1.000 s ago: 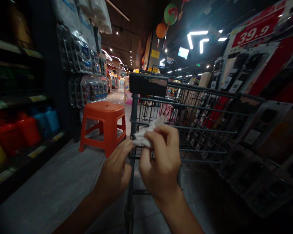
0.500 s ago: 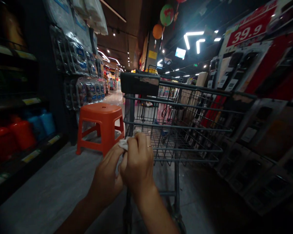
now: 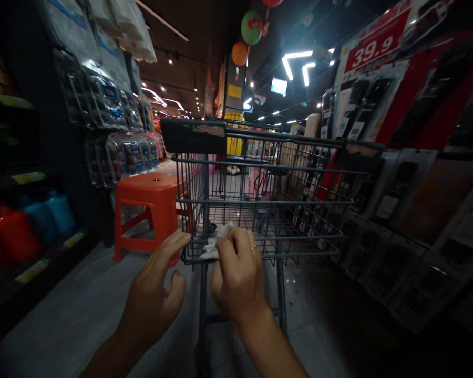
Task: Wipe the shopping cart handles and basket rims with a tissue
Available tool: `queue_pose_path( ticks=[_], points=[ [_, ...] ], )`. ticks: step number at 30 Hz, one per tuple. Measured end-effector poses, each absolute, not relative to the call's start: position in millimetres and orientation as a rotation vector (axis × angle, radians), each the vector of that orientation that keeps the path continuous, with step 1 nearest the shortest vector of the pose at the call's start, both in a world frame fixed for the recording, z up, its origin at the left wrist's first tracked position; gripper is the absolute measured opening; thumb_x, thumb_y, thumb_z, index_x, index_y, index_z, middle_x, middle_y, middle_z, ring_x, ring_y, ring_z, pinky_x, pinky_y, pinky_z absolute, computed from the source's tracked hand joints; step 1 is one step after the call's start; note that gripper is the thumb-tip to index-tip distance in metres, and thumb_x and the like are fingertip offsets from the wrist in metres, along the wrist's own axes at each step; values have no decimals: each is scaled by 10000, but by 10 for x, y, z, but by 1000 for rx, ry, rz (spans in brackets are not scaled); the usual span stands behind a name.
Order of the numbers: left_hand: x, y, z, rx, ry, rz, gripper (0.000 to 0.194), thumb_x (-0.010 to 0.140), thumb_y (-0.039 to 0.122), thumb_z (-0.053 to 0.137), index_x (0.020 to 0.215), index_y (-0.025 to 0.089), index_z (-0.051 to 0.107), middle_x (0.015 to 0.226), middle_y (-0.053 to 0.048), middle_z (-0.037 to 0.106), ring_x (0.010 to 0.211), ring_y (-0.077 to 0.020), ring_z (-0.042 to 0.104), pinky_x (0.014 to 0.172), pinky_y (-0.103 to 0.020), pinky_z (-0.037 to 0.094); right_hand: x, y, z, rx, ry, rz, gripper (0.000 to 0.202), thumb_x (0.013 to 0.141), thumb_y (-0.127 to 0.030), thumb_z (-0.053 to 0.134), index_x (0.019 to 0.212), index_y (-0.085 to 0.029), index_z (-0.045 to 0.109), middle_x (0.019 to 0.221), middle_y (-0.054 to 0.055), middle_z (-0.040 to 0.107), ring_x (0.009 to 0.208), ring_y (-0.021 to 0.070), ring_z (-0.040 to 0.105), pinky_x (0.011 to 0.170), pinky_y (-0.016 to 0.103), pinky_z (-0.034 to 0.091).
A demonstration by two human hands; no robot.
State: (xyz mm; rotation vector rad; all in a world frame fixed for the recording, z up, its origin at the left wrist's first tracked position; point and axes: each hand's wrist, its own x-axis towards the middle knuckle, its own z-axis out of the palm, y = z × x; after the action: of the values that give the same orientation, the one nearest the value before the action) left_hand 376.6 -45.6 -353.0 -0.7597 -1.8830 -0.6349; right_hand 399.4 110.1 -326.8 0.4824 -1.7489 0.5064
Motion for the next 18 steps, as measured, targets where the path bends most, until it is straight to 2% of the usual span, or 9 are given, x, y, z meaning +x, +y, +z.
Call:
queue_pose_path(
  ticks=[9, 14, 18],
  points=[
    [3755, -446, -3533, -722, -1873, -592, 459, 820, 43, 425, 1267, 129, 490, 1271, -123, 610, 1265, -189, 540, 1075, -342, 476, 4096, 1855, -3311, 281, -1766, 337, 250, 757, 13, 417, 796, -207, 529, 840, 36, 482, 802, 203, 495, 695, 349, 426],
    [3747, -453, -3521, -712, -1878, -589, 449, 838, 64, 445, 1278, 149, 484, 1280, -108, 606, 1275, -192, 531, 1086, -351, 471, 4102, 2094, -3283, 112, -1690, 472, 274, 688, -7, 417, 842, -208, 523, 822, 21, 521, 783, 200, 529, 681, 334, 424],
    [3742, -463, -3540, -680, -1904, -608, 500, 836, 96, 457, 1325, 200, 457, 1301, -81, 595, 1253, -221, 550, 1054, -410, 510, 4053, 2084, -3287, 10, -1637, 452, 295, 648, -8, 424, 846, -215, 494, 817, 23, 501, 793, 211, 517, 696, 345, 433]
  ],
)
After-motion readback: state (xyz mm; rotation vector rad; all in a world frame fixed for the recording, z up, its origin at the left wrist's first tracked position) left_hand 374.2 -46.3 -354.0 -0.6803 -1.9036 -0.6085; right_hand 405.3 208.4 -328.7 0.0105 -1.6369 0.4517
